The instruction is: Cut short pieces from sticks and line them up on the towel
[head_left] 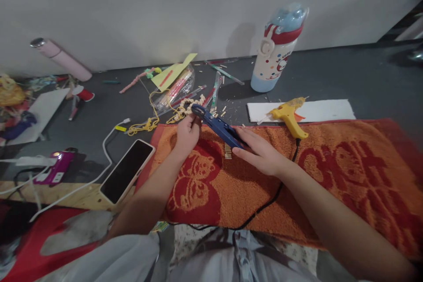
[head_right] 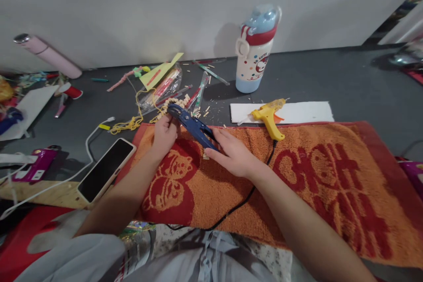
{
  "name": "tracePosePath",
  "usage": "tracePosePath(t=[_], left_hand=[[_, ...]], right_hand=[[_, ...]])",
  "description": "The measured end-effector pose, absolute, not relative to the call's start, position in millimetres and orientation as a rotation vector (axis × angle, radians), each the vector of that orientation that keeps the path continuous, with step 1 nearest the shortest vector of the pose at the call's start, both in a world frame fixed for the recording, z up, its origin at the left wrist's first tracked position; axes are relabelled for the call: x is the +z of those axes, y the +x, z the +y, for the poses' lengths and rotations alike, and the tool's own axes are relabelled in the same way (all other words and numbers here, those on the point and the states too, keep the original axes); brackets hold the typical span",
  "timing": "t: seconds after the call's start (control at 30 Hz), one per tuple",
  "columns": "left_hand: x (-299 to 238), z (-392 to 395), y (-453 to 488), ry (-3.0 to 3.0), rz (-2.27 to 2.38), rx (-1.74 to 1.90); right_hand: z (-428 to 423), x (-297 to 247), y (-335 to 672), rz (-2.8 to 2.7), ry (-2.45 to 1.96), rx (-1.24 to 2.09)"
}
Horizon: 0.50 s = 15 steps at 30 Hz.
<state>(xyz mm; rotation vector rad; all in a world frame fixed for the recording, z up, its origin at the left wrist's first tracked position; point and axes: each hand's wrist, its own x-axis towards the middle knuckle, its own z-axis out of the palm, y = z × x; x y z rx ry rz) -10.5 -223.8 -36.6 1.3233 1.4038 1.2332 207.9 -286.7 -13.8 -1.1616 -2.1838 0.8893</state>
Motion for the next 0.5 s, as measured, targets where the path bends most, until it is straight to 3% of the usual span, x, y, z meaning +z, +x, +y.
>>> tracePosePath(t=[0.5], left_hand=[[-39.6,-225.1,-12.5,1.377,1.399,1.215]], right_hand=[[-286.7,-11.5,207.4,-2.186,-1.224,0.866]])
